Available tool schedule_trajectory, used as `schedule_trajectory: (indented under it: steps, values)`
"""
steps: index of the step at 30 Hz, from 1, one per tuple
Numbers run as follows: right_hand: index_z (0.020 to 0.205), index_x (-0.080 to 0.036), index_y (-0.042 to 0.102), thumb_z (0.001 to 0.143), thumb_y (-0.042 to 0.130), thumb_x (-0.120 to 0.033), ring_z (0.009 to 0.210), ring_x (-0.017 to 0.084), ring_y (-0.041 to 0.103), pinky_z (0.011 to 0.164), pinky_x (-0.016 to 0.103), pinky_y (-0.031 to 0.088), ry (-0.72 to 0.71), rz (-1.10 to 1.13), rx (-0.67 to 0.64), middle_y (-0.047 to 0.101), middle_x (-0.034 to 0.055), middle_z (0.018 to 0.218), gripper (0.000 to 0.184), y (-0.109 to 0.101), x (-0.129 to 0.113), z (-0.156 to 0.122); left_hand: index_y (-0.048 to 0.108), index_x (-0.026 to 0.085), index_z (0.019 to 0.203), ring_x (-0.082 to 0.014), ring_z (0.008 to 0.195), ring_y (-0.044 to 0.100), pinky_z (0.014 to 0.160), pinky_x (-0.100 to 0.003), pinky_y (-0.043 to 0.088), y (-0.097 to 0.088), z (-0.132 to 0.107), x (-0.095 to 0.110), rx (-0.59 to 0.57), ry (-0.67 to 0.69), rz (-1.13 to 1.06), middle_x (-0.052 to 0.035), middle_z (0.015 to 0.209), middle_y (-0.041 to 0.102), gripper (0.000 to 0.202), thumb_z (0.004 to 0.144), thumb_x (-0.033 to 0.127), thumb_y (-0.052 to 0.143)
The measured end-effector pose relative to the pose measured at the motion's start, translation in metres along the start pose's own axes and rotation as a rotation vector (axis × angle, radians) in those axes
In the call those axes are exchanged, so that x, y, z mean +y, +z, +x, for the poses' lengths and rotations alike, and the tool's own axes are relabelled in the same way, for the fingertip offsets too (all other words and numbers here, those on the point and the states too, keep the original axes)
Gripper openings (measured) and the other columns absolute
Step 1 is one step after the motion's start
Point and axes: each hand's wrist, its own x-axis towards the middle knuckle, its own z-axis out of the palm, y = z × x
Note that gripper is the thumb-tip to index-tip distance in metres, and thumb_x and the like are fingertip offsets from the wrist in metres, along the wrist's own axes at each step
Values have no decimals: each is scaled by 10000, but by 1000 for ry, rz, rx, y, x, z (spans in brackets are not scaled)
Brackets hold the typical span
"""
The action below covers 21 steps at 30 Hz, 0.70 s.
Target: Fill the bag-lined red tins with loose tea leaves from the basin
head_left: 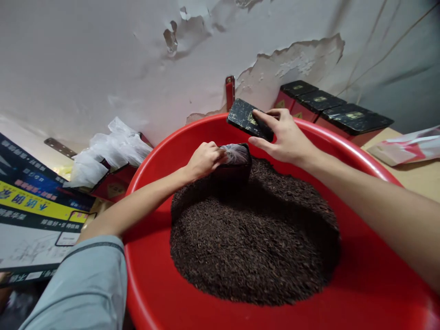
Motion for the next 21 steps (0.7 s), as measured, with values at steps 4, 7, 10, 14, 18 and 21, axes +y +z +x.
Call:
schedule_trajectory:
  steps: [4, 7, 10, 14, 18, 21]
  values:
    - [1620, -364, 425, 964, 481, -675, 1400, 400, 476, 1192, 648, 410, -71, -12, -145, 469, 144, 1462, 728, 20, -1, -5, 612, 157, 1425, -303, 1371, 525, 1108, -482, 413, 6, -25, 8, -32, 35, 41, -160, 1547, 568, 445, 1079, 397, 468]
    - [1610, -345, 456, 974, 427, -687, 1372, 414, 490, 1177, 649, 420, -50, -51, -236, 479, 167, 1434, 722, 33, 4, -7, 625, 105, 1394, -355, 1386, 496, 1109, -518, 419, 7, -35, 13, -41, 11, 86, -233, 1525, 539, 498, 1041, 444, 538]
    - [1617, -332, 450, 976, 399, -694, 1353, 418, 493, 1164, 645, 429, -22, -96, -271, 477, 180, 1416, 738, 38, 8, -9, 664, 87, 1323, -353, 1286, 567, 1067, -506, 466, 4, -35, 13, -40, 27, 69, -227, 1408, 606, 475, 1030, 445, 554]
    - [1635, -353, 406, 974, 375, -705, 1354, 439, 477, 1108, 675, 457, -60, -167, -331, 450, 185, 1451, 749, 42, 6, -10, 677, 69, 1303, -307, 1270, 625, 1120, -468, 478, -5, -35, 6, -71, 91, -21, -197, 1389, 660, 413, 1040, 356, 540]
    - [1658, -350, 351, 984, 338, -717, 1404, 455, 443, 1110, 676, 448, -103, -222, -424, 402, 191, 1534, 768, 48, 0, -11, 737, 167, 1244, -249, 1265, 677, 1141, -438, 495, -19, -41, -6, -174, 81, -142, -123, 1428, 680, 303, 1021, 266, 557]
    - [1655, -356, 355, 1001, 313, -708, 1420, 438, 449, 1120, 659, 446, -160, -253, -455, 397, 184, 1565, 744, 50, 0, -11, 763, 218, 1231, -229, 1152, 744, 1051, -394, 560, -28, -46, -17, -215, -42, -306, -79, 1317, 753, 297, 1003, 266, 579]
